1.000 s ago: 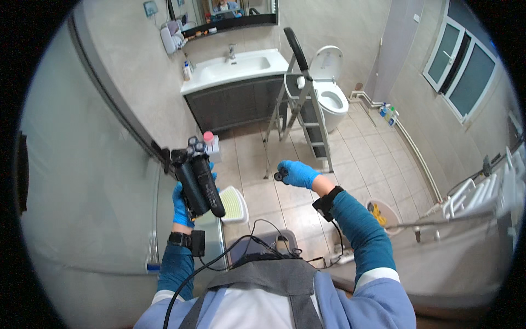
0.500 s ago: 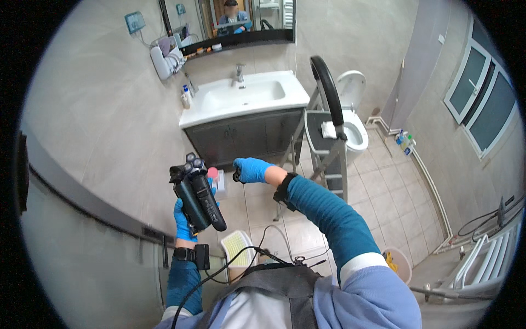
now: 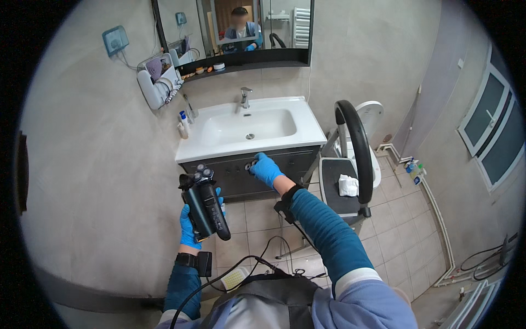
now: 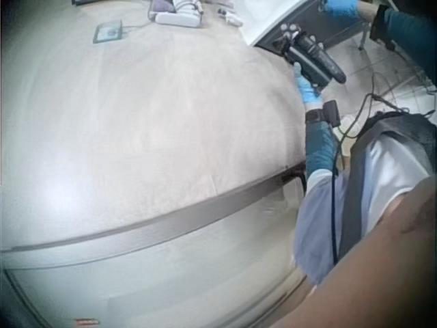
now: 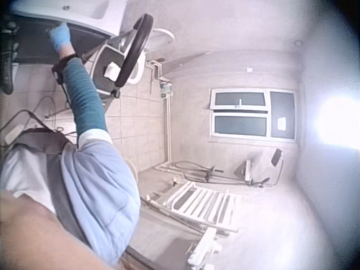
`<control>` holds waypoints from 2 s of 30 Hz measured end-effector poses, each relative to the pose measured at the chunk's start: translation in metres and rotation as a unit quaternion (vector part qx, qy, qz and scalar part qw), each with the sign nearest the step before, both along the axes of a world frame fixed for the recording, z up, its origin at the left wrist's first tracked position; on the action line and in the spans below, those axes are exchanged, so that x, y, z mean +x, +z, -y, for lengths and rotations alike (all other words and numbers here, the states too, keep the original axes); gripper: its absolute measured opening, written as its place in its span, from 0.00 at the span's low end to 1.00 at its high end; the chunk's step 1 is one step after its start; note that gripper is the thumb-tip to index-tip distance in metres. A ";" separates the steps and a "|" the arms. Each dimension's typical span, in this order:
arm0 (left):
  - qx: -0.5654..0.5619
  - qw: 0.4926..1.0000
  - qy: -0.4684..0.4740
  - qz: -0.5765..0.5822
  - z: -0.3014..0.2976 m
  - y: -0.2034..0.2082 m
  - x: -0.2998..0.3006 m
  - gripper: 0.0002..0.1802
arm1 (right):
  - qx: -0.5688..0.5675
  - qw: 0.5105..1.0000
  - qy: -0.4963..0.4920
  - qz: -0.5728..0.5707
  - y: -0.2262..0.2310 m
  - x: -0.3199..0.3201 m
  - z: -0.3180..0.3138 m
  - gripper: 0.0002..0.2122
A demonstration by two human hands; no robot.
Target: The person assembles a white triangular shower shelf by attaching suction cups, then wipes the wall and the shelf with a paper towel. They mount the shelf to the tiled wall, wipe it again, and later handle a black handheld device near the sink.
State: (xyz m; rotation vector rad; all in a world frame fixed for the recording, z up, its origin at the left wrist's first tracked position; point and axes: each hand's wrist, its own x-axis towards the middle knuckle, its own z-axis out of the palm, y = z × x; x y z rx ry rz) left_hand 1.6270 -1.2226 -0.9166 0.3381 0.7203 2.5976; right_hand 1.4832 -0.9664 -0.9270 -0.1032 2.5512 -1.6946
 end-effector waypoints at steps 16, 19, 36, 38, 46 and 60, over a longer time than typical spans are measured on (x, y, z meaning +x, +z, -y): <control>-0.044 0.996 -0.073 -0.013 -0.029 0.009 -0.224 0.52 | -0.215 0.965 -0.147 -0.026 0.035 -0.223 -0.078 0.22; -0.042 0.994 -0.102 -0.008 -0.031 0.000 -0.286 0.52 | -0.187 0.962 -0.195 -0.028 0.044 -0.273 -0.097 0.20; -0.049 0.978 -0.194 0.057 -0.048 -0.010 -0.519 0.51 | -0.210 0.917 -0.317 -0.125 0.099 -0.494 -0.202 0.08; -0.064 0.982 -0.171 0.039 -0.054 -0.012 -0.530 0.52 | -0.191 0.922 -0.316 -0.121 0.100 -0.515 -0.213 0.04; -0.087 0.985 -0.138 0.057 -0.069 -0.005 -0.556 0.56 | -0.082 0.930 -0.338 -0.116 0.071 -0.633 -0.260 0.06; -0.074 0.995 -0.063 0.036 -0.114 0.006 -0.586 0.53 | 0.111 0.896 -0.407 -0.137 0.054 -0.722 -0.298 0.19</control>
